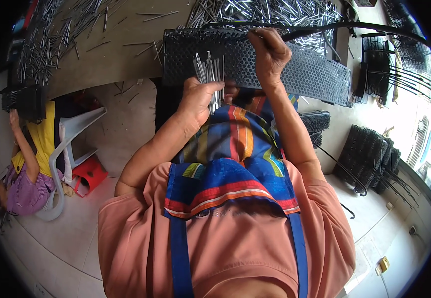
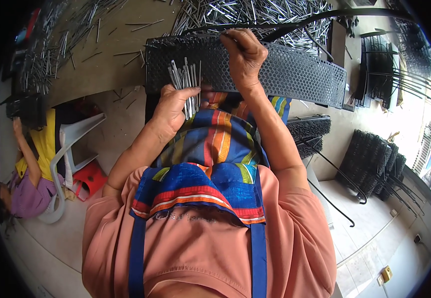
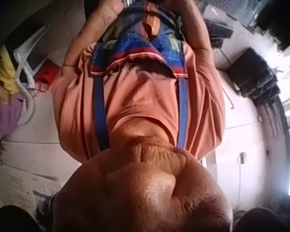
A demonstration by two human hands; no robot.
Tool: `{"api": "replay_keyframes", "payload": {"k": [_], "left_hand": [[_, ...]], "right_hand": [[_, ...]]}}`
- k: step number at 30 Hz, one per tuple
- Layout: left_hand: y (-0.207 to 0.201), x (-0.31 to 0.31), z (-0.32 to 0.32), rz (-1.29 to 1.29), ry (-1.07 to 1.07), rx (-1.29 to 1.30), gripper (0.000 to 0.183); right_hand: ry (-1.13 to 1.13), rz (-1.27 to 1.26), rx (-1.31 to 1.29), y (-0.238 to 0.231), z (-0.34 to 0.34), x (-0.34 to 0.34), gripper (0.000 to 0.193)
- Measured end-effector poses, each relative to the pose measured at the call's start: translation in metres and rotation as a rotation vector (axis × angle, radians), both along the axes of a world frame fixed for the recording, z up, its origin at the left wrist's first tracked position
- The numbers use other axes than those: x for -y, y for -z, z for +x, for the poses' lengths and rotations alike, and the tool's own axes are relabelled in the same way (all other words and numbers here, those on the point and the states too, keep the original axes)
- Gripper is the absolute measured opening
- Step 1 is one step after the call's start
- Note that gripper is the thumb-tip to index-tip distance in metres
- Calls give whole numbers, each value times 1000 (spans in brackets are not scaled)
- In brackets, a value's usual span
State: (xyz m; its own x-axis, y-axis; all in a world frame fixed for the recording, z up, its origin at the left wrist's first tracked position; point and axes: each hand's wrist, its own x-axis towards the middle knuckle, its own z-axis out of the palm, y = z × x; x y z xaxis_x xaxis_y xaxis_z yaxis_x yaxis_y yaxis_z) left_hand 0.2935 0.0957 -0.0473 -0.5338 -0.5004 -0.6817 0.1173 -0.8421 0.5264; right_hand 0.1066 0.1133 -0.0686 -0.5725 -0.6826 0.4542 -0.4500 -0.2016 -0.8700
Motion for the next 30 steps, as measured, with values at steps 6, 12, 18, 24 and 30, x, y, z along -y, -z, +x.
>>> {"api": "replay_keyframes", "payload": {"k": [6,12,18,24,30], "left_hand": [[10,1,0,-17,10,8,13],[5,1,-2,-19,-6,-16,11],[7,1,-1,-2,-24,-17,14],[8,1,-1,1,-16,-24,15],[11,3,-1,19,-16,-47,15]], "right_hand": [[-9,35,-60,-2,0,2,11],[-16,51,-35,-7,2,1,11],[20,71,-40,-2,2,3,11],[46,177,-207,10,4,1,11],[76,160,-285,0,10,3,15]]}}
